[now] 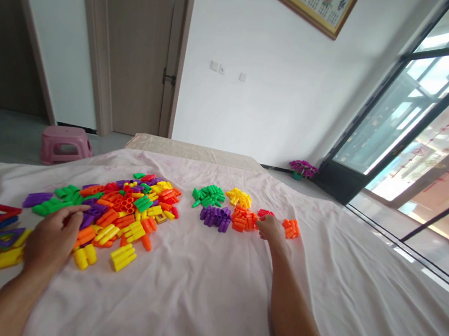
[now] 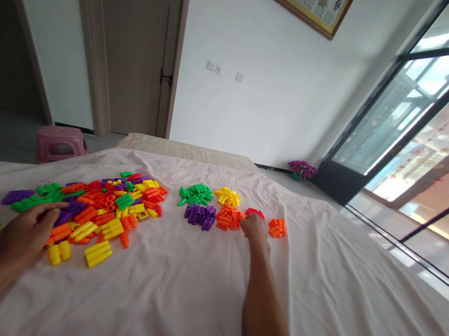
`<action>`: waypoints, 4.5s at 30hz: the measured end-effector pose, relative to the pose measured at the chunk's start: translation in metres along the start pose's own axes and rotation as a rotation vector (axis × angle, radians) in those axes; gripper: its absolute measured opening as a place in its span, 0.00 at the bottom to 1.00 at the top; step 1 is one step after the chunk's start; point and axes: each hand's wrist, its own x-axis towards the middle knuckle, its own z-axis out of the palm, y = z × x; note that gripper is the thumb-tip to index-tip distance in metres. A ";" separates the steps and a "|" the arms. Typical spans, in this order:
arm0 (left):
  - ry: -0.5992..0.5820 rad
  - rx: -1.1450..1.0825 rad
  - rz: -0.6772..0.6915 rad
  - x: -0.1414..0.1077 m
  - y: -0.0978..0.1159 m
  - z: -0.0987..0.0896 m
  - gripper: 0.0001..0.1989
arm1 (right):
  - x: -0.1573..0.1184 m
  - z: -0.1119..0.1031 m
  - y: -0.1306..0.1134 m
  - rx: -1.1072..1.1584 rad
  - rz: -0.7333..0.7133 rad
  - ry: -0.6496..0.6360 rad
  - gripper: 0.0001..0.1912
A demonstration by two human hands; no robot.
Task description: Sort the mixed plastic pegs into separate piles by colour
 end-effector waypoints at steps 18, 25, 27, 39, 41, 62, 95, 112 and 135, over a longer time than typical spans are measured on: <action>0.110 -0.133 0.048 -0.003 0.001 0.006 0.16 | 0.007 0.001 -0.008 0.091 -0.163 0.112 0.17; 0.130 -0.179 0.053 -0.005 0.004 0.005 0.16 | -0.062 0.021 -0.092 0.332 -0.630 0.089 0.16; 0.128 -0.178 0.049 -0.006 0.005 0.004 0.16 | -0.098 0.036 -0.120 0.375 -0.820 -0.032 0.12; 0.087 -0.147 0.048 -0.006 0.004 0.002 0.17 | -0.189 0.100 -0.217 -0.041 -1.458 -0.182 0.21; 0.085 -0.137 0.050 -0.005 0.003 0.003 0.17 | -0.191 0.104 -0.221 -0.111 -1.463 -0.165 0.16; 0.054 -0.072 -0.008 -0.002 0.000 0.006 0.18 | 0.070 0.023 -0.093 0.220 -0.271 0.204 0.20; 0.087 -0.155 0.035 -0.001 -0.002 0.009 0.17 | 0.026 0.032 -0.102 0.329 -0.541 0.415 0.23; 0.114 -0.184 0.046 -0.003 0.000 0.008 0.16 | -0.210 0.082 -0.204 0.065 -1.613 -0.402 0.18; 0.452 0.135 0.344 -0.016 0.015 -0.005 0.16 | -0.102 0.033 -0.167 0.423 -1.015 -0.171 0.21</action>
